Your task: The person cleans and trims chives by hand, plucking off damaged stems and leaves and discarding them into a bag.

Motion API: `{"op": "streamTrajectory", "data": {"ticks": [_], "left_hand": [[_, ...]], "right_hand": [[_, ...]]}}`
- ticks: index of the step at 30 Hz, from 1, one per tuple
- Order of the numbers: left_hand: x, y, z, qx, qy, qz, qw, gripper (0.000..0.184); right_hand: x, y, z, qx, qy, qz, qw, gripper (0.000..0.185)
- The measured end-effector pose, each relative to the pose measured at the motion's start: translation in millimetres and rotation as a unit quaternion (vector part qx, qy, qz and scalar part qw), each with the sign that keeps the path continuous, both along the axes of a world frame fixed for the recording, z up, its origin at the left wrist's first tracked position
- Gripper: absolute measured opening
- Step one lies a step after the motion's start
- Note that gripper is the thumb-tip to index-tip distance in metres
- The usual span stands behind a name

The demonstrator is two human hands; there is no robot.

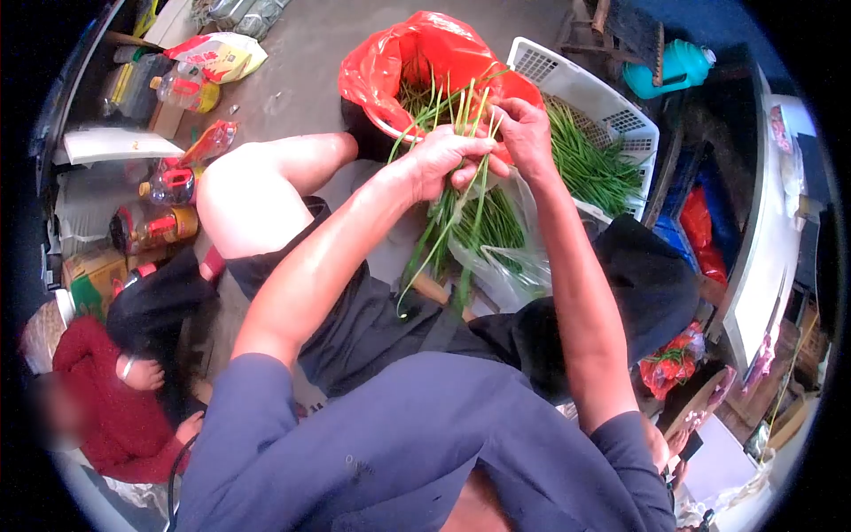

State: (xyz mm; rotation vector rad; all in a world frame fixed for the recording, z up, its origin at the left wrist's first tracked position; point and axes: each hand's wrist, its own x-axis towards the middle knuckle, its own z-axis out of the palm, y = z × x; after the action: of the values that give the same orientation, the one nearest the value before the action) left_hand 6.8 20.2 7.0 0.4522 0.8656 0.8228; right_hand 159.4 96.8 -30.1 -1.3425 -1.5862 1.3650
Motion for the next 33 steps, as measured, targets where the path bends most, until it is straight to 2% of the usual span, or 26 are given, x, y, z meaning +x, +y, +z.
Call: {"op": "streamTrajectory", "data": {"ticks": [2,6,9,14,23,27,29,33], "left_hand": [[0,2,-3,0.004,0.002,0.000,1.000,0.013],[1,3,-5,0.005,-0.010,0.009,1.000,0.012],[1,2,-7,-0.002,-0.016,0.017,1.000,0.011],[1,6,-16,-0.016,0.001,0.058,0.998,0.010],[6,6,-9,-0.035,0.022,0.118,0.992,0.011],[5,7,-13,-0.021,0.045,0.140,0.989,0.013],[3,8,-19,-0.017,0.035,0.142,0.989,0.013],[5,8,-21,-0.008,0.060,0.146,0.987,0.013]], "right_hand": [[3,-6,-8,0.018,0.017,-0.018,1.000,0.016],[16,-23,-26,0.018,-0.038,-0.066,0.997,0.023],[25,-39,-35,-0.095,-0.030,-0.069,0.993,0.030],[33,-60,-28,-0.147,0.012,-0.070,0.987,0.038],[29,-69,0,-0.163,0.153,-0.092,0.970,0.021],[23,-76,10,-0.149,0.166,-0.072,0.972,0.020],[21,-81,13,-0.119,0.102,-0.009,0.988,0.018],[24,-85,11,-0.124,0.103,-0.003,0.987,0.016]]}}
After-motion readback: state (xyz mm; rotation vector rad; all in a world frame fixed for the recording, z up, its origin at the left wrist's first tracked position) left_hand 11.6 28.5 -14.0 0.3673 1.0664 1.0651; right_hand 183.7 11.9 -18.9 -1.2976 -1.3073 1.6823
